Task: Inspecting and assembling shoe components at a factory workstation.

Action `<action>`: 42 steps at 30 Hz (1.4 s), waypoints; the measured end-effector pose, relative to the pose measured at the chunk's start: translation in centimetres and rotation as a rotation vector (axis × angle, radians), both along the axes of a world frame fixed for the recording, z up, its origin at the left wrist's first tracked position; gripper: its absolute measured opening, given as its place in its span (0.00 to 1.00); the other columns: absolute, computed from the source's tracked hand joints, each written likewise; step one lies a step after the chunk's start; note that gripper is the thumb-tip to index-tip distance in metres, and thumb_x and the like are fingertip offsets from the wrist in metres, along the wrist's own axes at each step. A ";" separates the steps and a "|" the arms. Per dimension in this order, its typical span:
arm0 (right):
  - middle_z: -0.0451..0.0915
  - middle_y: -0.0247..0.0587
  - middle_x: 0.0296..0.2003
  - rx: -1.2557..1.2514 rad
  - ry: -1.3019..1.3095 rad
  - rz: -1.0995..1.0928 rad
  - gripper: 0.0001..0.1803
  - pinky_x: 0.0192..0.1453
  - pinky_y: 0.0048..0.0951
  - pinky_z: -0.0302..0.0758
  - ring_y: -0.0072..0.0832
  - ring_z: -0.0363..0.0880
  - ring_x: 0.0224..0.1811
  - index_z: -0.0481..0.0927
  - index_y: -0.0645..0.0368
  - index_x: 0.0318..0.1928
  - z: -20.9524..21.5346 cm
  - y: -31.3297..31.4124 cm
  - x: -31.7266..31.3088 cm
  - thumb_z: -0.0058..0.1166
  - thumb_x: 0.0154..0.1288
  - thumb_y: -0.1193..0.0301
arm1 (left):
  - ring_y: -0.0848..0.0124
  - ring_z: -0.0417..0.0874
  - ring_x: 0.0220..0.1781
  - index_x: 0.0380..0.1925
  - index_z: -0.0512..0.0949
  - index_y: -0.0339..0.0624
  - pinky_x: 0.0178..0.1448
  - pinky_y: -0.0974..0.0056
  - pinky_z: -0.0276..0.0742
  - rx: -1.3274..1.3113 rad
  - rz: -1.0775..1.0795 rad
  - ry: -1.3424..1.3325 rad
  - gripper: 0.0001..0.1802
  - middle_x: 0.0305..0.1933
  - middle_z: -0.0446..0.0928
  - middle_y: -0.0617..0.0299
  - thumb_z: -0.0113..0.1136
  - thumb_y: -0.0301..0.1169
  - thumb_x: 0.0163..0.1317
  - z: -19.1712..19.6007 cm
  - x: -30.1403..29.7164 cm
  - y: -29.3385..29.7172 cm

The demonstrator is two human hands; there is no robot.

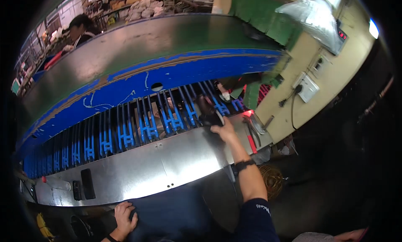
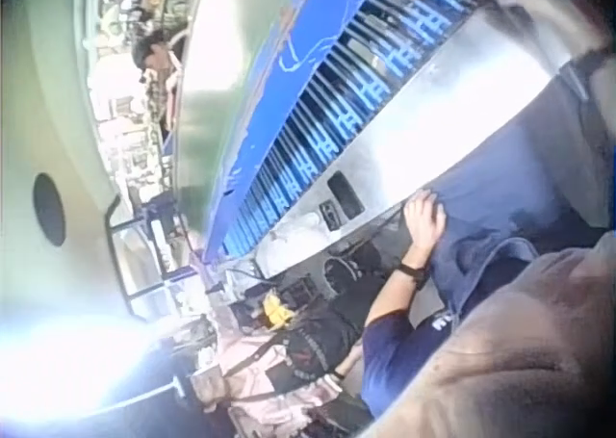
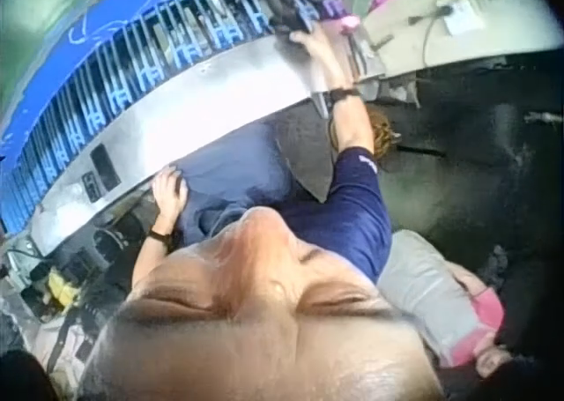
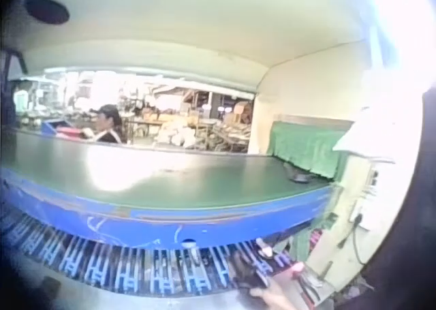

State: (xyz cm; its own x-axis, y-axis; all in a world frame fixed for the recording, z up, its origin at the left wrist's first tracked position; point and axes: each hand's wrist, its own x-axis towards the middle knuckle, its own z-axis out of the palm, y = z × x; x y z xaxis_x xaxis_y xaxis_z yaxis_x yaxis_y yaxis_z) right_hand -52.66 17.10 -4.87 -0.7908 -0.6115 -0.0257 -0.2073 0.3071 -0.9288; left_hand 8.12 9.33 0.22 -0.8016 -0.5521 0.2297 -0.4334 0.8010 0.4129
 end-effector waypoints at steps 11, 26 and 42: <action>0.72 0.60 0.62 0.088 0.525 -0.034 0.42 0.66 0.46 0.72 0.55 0.72 0.64 0.65 0.60 0.69 -1.1 11.2 15.0 0.68 0.59 0.57 | 0.45 0.78 0.57 0.55 0.74 0.38 0.61 0.51 0.76 0.123 -0.263 0.035 0.25 0.56 0.75 0.46 0.67 0.28 0.55 8.1 -14.4 1.3; 0.79 0.59 0.43 -0.138 0.850 -0.296 0.20 0.53 0.51 0.76 0.54 0.78 0.49 0.78 0.66 0.53 15.1 15.2 0.6 0.56 0.65 0.66 | 0.46 0.79 0.54 0.53 0.76 0.38 0.58 0.51 0.77 0.036 -0.383 -0.180 0.26 0.53 0.77 0.47 0.68 0.30 0.53 9.3 -12.3 0.3; 0.77 0.45 0.50 0.696 1.655 -0.675 0.32 0.53 0.46 0.73 0.45 0.74 0.51 0.74 0.47 0.66 32.8 15.6 -13.4 0.50 0.59 0.73 | 0.51 0.77 0.53 0.42 0.80 0.39 0.59 0.50 0.70 -0.051 0.057 -0.062 0.17 0.47 0.78 0.51 0.65 0.29 0.50 -1.0 -0.5 0.1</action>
State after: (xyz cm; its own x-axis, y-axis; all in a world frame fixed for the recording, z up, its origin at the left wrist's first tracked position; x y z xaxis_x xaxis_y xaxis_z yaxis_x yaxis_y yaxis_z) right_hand -66.08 32.73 27.91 -0.3462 -0.4532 0.8215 -0.3304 0.8784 0.3454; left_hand 7.67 9.40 -0.83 -0.7826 -0.5863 0.2093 -0.5026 0.7935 0.3433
